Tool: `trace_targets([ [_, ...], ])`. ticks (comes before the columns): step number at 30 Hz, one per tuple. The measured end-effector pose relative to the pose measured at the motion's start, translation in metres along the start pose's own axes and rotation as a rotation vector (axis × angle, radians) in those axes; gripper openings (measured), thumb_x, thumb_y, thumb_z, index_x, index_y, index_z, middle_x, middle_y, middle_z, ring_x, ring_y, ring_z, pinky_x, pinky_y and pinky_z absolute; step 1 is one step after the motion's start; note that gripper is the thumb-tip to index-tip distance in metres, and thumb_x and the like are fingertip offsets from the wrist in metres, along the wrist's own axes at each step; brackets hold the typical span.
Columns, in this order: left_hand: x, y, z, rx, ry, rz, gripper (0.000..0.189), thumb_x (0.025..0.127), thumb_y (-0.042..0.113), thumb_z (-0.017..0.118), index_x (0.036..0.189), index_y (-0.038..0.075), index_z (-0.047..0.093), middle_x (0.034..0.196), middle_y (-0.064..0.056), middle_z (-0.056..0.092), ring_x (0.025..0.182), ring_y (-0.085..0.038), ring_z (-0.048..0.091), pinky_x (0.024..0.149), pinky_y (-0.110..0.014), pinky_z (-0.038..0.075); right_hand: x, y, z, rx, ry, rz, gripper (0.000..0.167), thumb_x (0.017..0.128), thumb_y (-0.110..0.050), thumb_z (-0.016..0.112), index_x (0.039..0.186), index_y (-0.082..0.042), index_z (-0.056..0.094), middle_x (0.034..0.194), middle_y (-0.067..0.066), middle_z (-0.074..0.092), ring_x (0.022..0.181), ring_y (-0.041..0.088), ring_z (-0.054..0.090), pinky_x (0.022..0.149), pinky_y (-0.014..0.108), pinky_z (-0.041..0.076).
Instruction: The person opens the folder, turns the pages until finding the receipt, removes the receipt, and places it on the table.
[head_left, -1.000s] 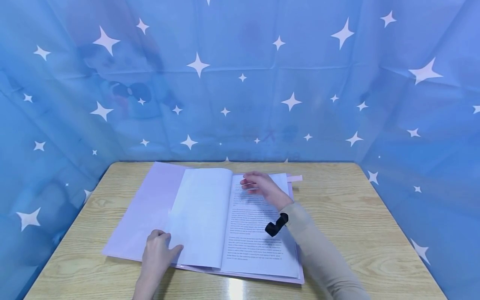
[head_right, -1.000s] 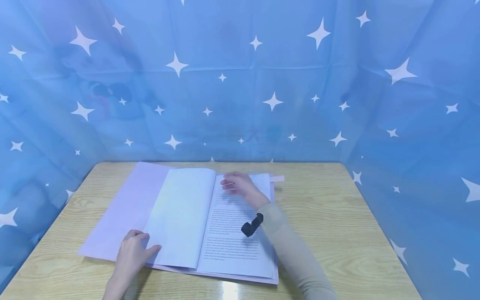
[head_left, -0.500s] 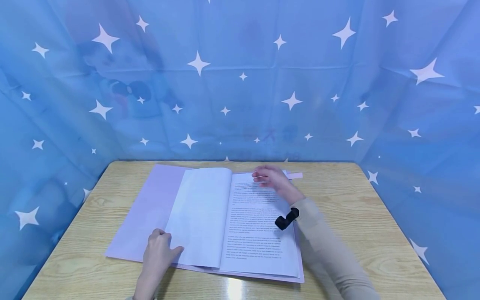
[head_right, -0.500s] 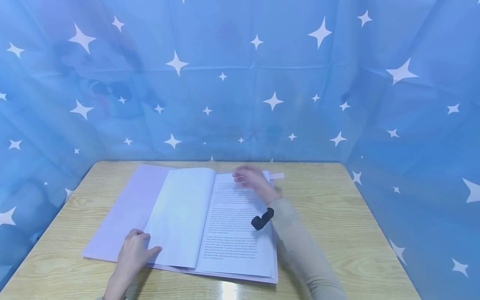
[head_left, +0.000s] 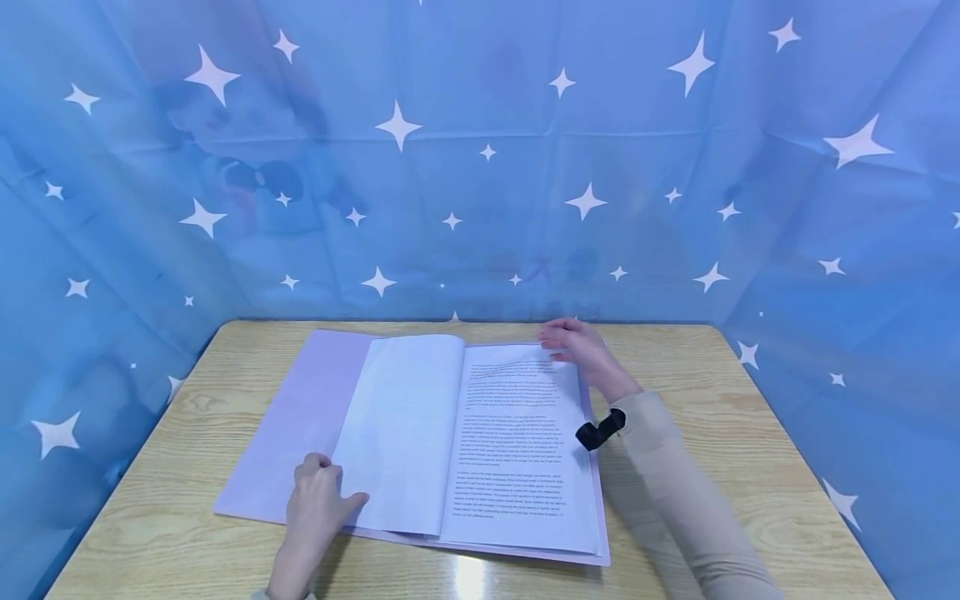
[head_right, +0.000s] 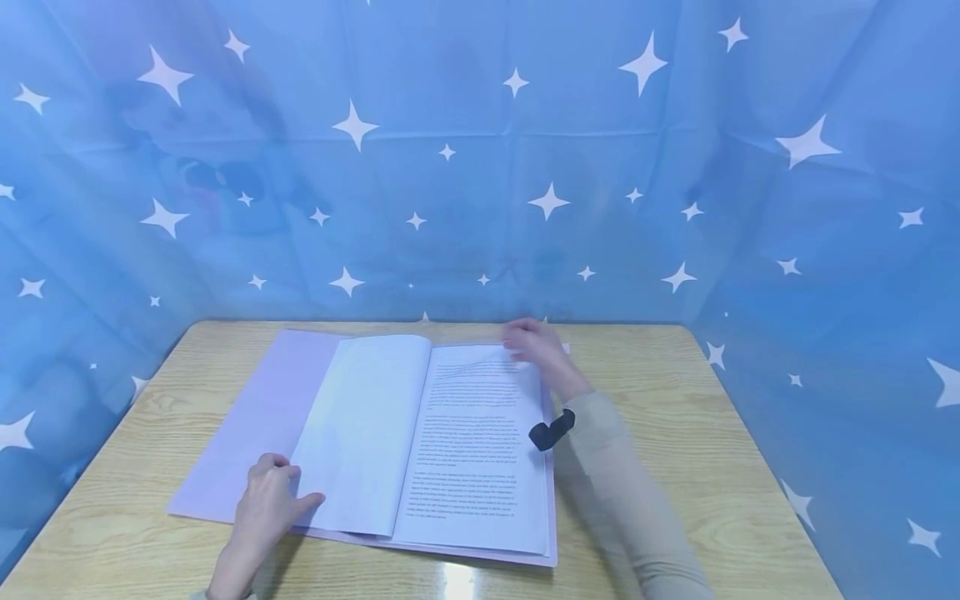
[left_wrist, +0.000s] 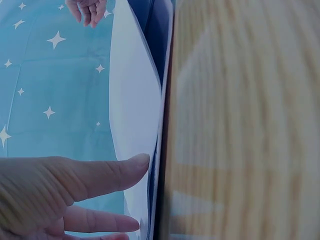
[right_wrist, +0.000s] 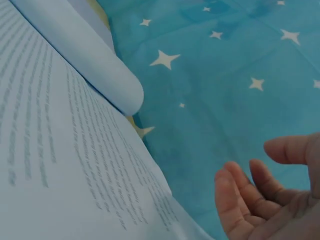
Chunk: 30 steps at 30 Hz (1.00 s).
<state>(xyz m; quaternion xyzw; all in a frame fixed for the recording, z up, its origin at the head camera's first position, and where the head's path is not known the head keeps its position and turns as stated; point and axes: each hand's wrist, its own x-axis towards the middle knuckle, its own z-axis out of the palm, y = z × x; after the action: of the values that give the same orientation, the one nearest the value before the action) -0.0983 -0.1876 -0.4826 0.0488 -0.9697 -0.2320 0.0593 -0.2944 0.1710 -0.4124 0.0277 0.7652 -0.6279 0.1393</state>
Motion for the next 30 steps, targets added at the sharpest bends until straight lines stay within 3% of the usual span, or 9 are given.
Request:
trace_targets([
  [7,0.002,-0.001,0.000,-0.018,-0.040,-0.008,0.053,0.062,0.016,0.085,0.098,-0.016,0.062,0.103,-0.034,0.053,0.096,-0.049,0.053,0.070,-0.053,0.054,-0.002,-0.004,-0.015,-0.059,0.040,-0.041,0.041,0.094,-0.016,0.055,0.127,0.006,0.047,0.129,0.025,0.049,0.117,0.036,0.050,0.095,0.041,0.047],
  [14,0.003,-0.004,0.003,-0.089,-0.041,0.030,0.052,0.063,0.009,0.083,0.103,-0.016,0.061,0.103,-0.031,0.055,0.097,-0.047,0.055,0.082,-0.054,0.050,-0.001,0.000,-0.026,-0.158,0.076,-0.084,0.041,0.095,-0.016,0.052,0.128,0.007,0.047,0.128,0.025,0.049,0.115,0.036,0.050,0.095,0.046,0.045],
  [20,0.003,-0.006,0.005,-0.097,-0.031,0.036,0.052,0.063,0.009,0.083,0.103,-0.016,0.061,0.102,-0.030,0.055,0.096,-0.046,0.055,0.083,-0.054,0.050,0.002,0.007,-0.030,-0.308,0.117,-0.159,0.033,0.096,-0.012,0.048,0.122,0.008,0.052,0.124,0.026,0.053,0.111,0.034,0.050,0.088,0.040,0.046],
  [24,0.003,-0.006,0.005,-0.095,-0.035,0.035,0.052,0.063,0.009,0.083,0.103,-0.016,0.061,0.102,-0.029,0.055,0.096,-0.046,0.055,0.083,-0.054,0.050,0.005,0.012,-0.032,-0.393,0.117,-0.184,0.031,0.096,-0.009,0.042,0.120,0.006,0.054,0.122,0.026,0.055,0.115,0.036,0.050,0.094,0.042,0.044],
  [30,0.003,-0.005,0.004,-0.091,-0.044,0.023,0.053,0.064,0.010,0.083,0.104,-0.016,0.060,0.102,-0.029,0.054,0.097,-0.046,0.054,0.084,-0.054,0.049,0.008,0.016,-0.032,-0.438,0.102,-0.199,0.033,0.096,-0.007,0.040,0.122,0.007,0.052,0.120,0.027,0.056,0.116,0.037,0.050,0.098,0.045,0.041],
])
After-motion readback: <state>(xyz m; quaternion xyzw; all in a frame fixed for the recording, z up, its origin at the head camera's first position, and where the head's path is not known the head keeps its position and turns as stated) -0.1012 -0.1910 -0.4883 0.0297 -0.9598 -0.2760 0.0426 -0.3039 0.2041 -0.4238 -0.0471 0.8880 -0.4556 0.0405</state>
